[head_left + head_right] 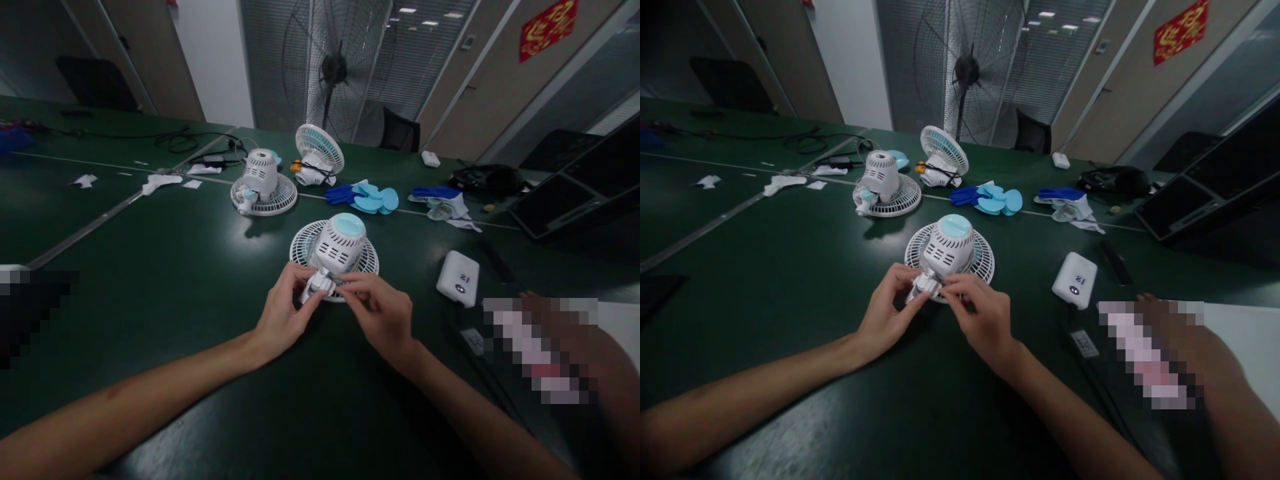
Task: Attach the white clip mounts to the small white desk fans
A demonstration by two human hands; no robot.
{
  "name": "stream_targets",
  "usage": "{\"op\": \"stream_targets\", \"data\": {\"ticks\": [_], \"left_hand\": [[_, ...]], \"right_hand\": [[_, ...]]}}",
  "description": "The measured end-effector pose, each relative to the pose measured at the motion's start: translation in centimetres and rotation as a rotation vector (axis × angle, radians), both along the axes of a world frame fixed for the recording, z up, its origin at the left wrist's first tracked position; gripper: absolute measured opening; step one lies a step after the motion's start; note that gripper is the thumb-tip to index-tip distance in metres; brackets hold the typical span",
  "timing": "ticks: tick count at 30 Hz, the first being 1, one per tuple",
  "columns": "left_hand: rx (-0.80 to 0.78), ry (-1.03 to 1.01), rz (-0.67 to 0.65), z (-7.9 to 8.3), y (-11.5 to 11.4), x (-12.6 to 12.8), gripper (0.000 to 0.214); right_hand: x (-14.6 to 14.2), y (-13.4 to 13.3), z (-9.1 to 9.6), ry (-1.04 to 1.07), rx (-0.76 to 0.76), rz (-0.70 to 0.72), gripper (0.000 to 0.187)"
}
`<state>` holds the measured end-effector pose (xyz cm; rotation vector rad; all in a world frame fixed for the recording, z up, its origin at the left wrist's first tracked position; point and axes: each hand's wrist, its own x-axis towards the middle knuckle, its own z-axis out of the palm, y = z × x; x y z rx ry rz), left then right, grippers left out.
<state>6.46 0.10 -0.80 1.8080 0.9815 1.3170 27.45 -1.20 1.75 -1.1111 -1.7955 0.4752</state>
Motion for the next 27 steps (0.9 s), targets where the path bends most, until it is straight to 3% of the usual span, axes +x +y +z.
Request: {"op": "stream_targets", "data": {"ticks": [1, 3, 7, 10, 13, 17, 21, 24, 25, 27], "left_hand": [[0.0, -0.006, -0.002, 0.0, 0.0, 0.0, 0.025], [-0.002, -0.015, -0.009, -0.1, 0.1, 0.0, 0.025], [0.003, -0.029, -0.016, -0.1, 0.1, 0.0, 0.024], [0.002, -0.029, -0.014, -0.1, 0.1, 0.1, 0.023], [-0.003, -0.025, -0.009, -0.2, 0.1, 0.0, 0.025], [-0.001, -0.004, -0.009, -0.2, 0.1, 0.0, 0.024], [0.006, 0.014, -0.011, 0.0, -0.1, 0.0, 0.024], [0.002, 0.021, -0.021, 0.1, -0.1, 0.0, 0.024], [-0.005, 0.018, -0.022, 0.1, -0.1, -0.1, 0.024], [-0.02, 0.005, -0.017, 0.2, 0.0, -0.1, 0.024]], "right_hand": [[0.3, -0.1, 0.1, -0.158, 0.19, 0.076, 0.011], [0.7, -0.2, 0.2, -0.362, 0.408, 0.169, 0.022], [0.6, -0.2, -0.1, -0.404, 0.474, 0.128, 0.024], [-0.1, -0.1, -0.5, -0.257, 0.34, 0.103, 0.019], [-1.0, -0.1, -0.6, 0.045, -0.035, 0.009, 0.002], [-1.7, 0.1, -0.1, 0.495, -0.62, -0.052, 0.02], [-1.8, 0.3, 0.4, 0.828, -0.994, 0.04, 0.029], [-1.7, 0.2, 0.3, 0.79, -0.995, 0.042, 0.028], [-1.6, 0.1, 0.2, 0.708, -0.906, 0.006, 0.026], [-1.2, -0.1, 0.0, 0.457, -0.587, -0.05, 0.018]]}}
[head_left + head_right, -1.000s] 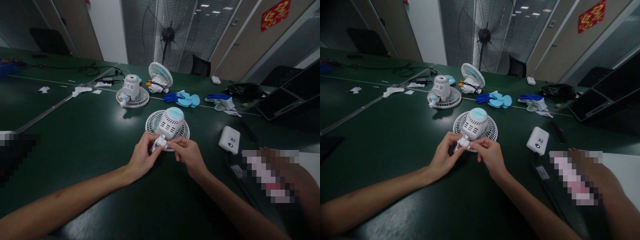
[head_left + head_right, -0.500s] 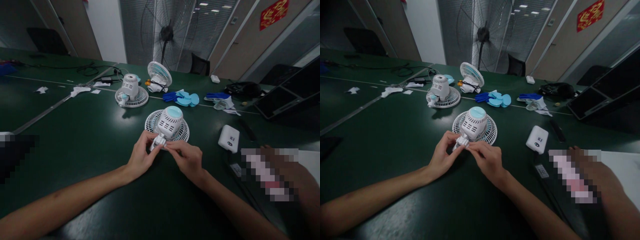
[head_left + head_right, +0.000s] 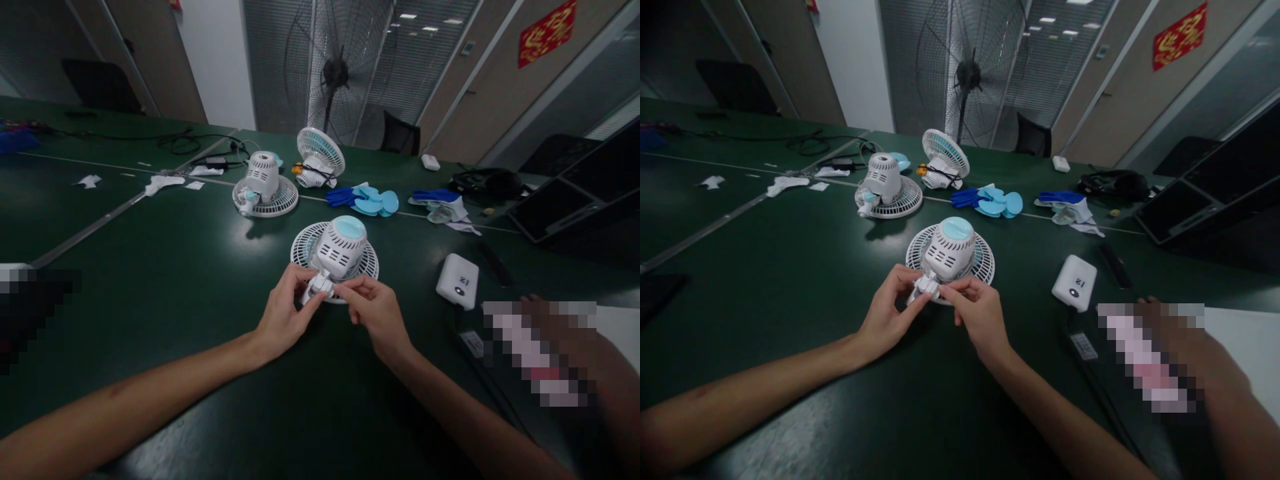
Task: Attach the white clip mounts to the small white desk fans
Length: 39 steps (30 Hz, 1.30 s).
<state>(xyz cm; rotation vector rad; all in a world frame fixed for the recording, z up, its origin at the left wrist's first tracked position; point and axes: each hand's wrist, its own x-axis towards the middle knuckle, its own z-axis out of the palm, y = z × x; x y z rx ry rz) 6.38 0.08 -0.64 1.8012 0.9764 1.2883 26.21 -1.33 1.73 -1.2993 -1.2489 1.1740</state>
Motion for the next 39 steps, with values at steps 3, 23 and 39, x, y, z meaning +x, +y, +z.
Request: {"op": "stream_targets", "data": {"ticks": [3, 23, 39], "left_hand": [[-0.008, -0.02, -0.001, 0.0, 0.1, 0.0, 0.024], [-0.021, -0.006, -0.01, 0.0, 0.0, 0.0, 0.023], [0.004, -0.03, 0.001, 0.0, 0.1, 0.1, 0.022]], "right_hand": [[0.8, -0.4, -0.2, -0.494, 0.62, 0.114, 0.007], [-0.7, 0.3, -0.4, -0.06, 0.11, -0.021, 0.02], [1.1, -0.5, -1.0, -0.767, 0.913, 0.126, 0.021]]}}
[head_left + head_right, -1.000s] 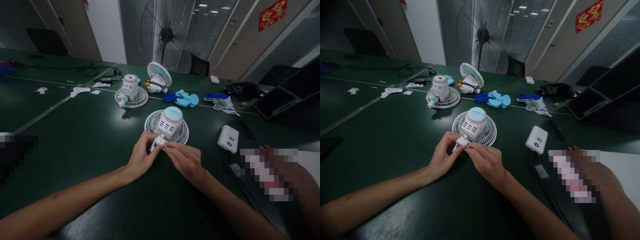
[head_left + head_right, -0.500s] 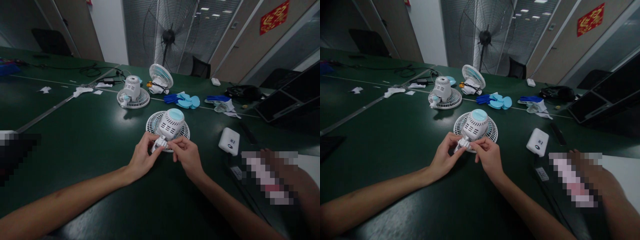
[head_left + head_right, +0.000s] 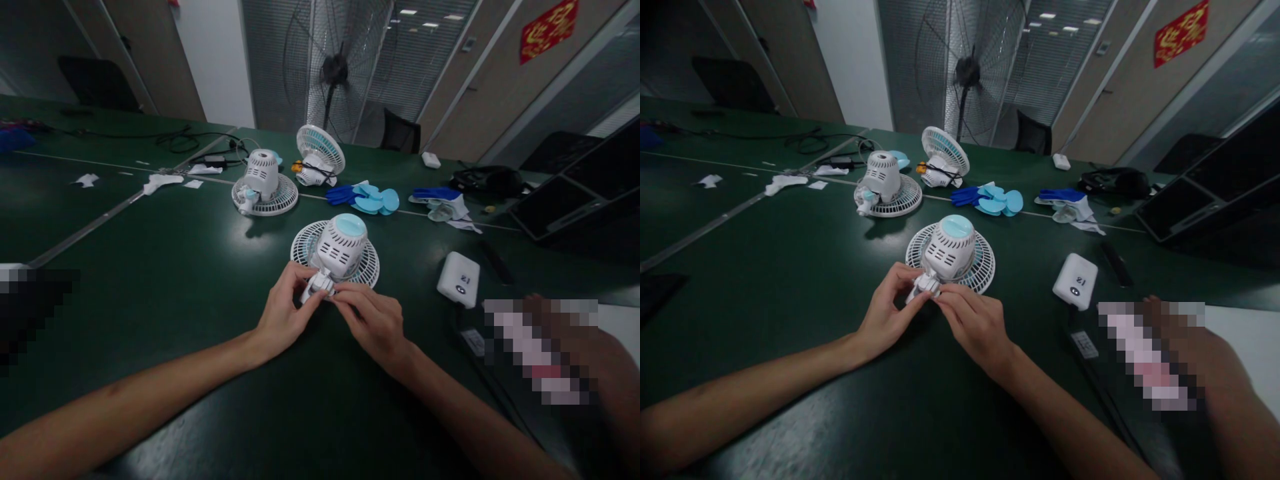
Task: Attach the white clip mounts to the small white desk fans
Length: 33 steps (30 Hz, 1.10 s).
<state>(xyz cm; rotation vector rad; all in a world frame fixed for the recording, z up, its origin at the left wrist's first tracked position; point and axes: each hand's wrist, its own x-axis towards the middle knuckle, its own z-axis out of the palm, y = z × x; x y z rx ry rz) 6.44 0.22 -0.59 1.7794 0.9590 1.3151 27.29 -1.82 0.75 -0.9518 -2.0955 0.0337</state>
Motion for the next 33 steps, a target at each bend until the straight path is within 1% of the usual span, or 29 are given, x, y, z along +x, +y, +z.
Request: {"op": "stream_targets", "data": {"ticks": [1, 3, 5, 6, 10, 13, 15, 16, 17, 18, 19, 20, 21, 22, 23, 24, 25, 26, 28, 30, 33], "left_hand": [[-0.002, -0.002, 0.001, 0.0, 0.0, 0.0, 0.022], [-0.009, -0.006, 0.002, -0.1, 0.0, 0.0, 0.022], [-0.015, -0.005, 0.005, -0.2, 0.0, 0.0, 0.022], [-0.015, -0.003, 0.007, -0.2, 0.0, 0.0, 0.023], [-0.004, 0.012, 0.006, -0.2, 0.0, 0.0, 0.022], [-0.005, 0.023, 0.002, -0.1, -0.1, -0.1, 0.022], [-0.006, 0.027, -0.002, 0.0, -0.2, -0.1, 0.022], [-0.008, 0.026, -0.004, 0.0, -0.2, -0.1, 0.023], [-0.011, 0.023, -0.006, 0.0, -0.2, 0.0, 0.023], [-0.014, 0.017, -0.006, 0.0, -0.2, 0.0, 0.023], [-0.018, 0.009, -0.004, 0.0, -0.2, 0.0, 0.023], [-0.022, 0.001, -0.002, 0.0, -0.1, 0.0, 0.023], [-0.023, -0.005, -0.001, 0.0, -0.1, 0.0, 0.023], [-0.023, -0.009, 0.0, 0.0, -0.1, 0.0, 0.023], [-0.02, -0.012, 0.0, 0.0, -0.1, 0.0, 0.023], [-0.017, -0.014, -0.003, 0.0, 0.0, 0.0, 0.023], [-0.014, -0.015, -0.006, -0.1, 0.0, 0.0, 0.023], [-0.014, -0.017, -0.01, -0.1, 0.0, 0.0, 0.023], [-0.012, -0.019, -0.012, -0.1, 0.0, 0.0, 0.023], [-0.009, -0.016, -0.01, -0.1, 0.0, 0.0, 0.022], [-0.006, -0.008, -0.007, -0.1, 0.0, 0.1, 0.021]], "right_hand": [[-0.1, 0.0, 0.0, 0.004, -0.005, -0.007, 0.021], [-0.3, 0.1, 0.0, 0.056, -0.063, -0.022, 0.016], [-0.8, 0.1, 0.0, 0.189, -0.201, -0.057, 0.007], [-1.0, 0.2, 0.0, 0.288, -0.305, -0.071, 0.002], [-1.7, 0.4, 0.2, 0.739, -0.816, -0.091, 0.021], [-1.6, 0.8, 0.3, 0.978, -1.166, -0.044, 0.03], [-1.5, 1.0, 0.4, 1.072, -1.319, 0.025, 0.033], [-1.4, 1.1, 0.4, 1.078, -1.347, 0.043, 0.032], [-1.4, 1.0, 0.4, 1.051, -1.332, 0.036, 0.031], [-1.3, 1.0, 0.4, 0.996, -1.265, 0.006, 0.03], [-1.2, 0.8, 0.4, 0.916, -1.145, -0.035, 0.027], [-1.1, 0.7, 0.3, 0.805, -0.981, -0.067, 0.024], [-0.9, 0.5, 0.2, 0.668, -0.783, -0.077, 0.019], [-0.7, 0.3, 0.0, 0.513, -0.572, -0.063, 0.014], [-0.5, 0.2, -0.1, 0.346, -0.384, -0.018, 0.01], [-0.3, 0.0, -0.3, 0.197, -0.227, 0.028, 0.012], [-0.2, -0.1, -0.5, 0.094, -0.118, 0.054, 0.018], [0.0, -0.2, -0.6, 0.025, -0.046, 0.06, 0.023], [0.0, -0.1, -0.6, -0.017, 0.028, 0.018, 0.025], [-0.1, 0.0, -0.4, -0.01, 0.05, -0.027, 0.02], [-0.3, 0.0, -0.1, 0.008, 0.059, -0.041, 0.015]]}}
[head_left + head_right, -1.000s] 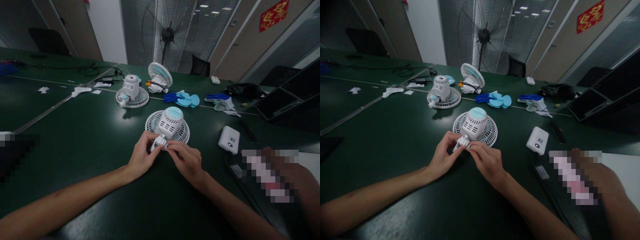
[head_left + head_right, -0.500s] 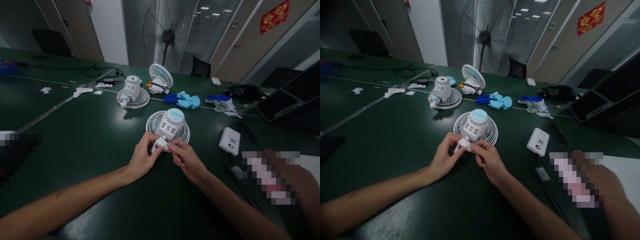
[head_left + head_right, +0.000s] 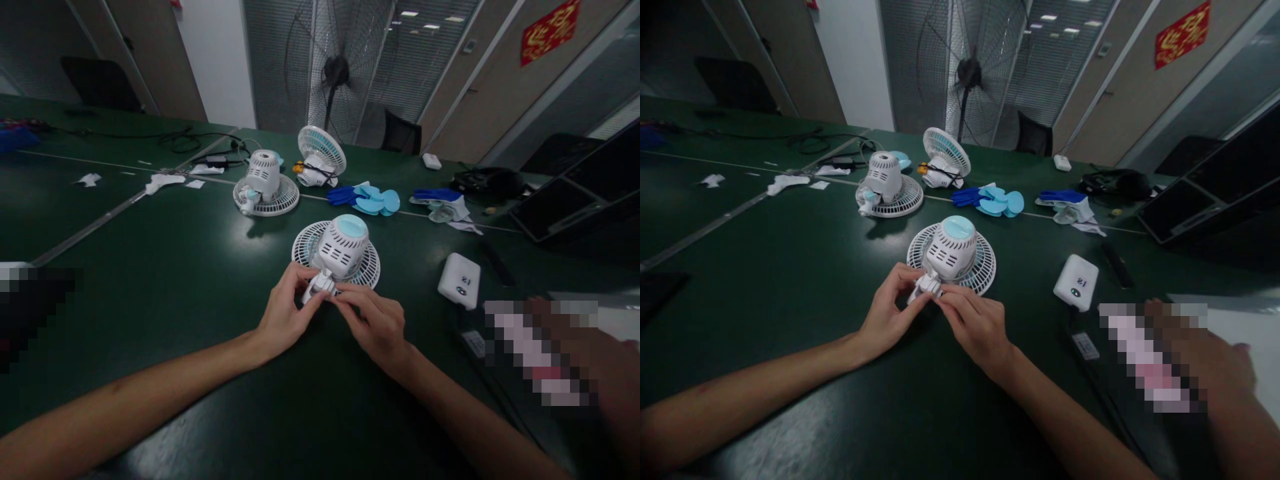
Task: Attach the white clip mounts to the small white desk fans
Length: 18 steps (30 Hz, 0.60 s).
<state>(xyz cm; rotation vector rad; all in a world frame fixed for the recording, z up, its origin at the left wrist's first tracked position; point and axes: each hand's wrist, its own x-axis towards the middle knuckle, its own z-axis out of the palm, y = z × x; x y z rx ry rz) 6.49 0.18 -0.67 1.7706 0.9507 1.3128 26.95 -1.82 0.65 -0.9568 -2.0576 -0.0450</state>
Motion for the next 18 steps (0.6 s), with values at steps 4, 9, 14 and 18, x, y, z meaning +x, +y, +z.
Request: {"op": "stream_targets", "data": {"ticks": [4, 9, 14, 18], "left_hand": [[-0.002, 0.002, -0.001, 0.0, 0.0, 0.0, 0.021], [-0.017, 0.011, -0.004, 0.0, -0.1, -0.1, 0.021], [-0.024, 0.03, -0.01, 0.0, -0.1, -0.2, 0.022], [-0.017, 0.021, -0.008, 0.0, -0.1, -0.1, 0.022]], "right_hand": [[-0.3, -0.3, -0.2, 0.075, -0.115, -0.03, 0.012], [-1.3, 0.1, -0.4, 0.633, -0.701, -0.035, 0.015], [-1.5, 0.8, -0.2, 0.858, -1.087, 0.044, 0.026], [-1.0, 0.1, -0.4, 0.591, -0.656, -0.033, 0.018]]}}
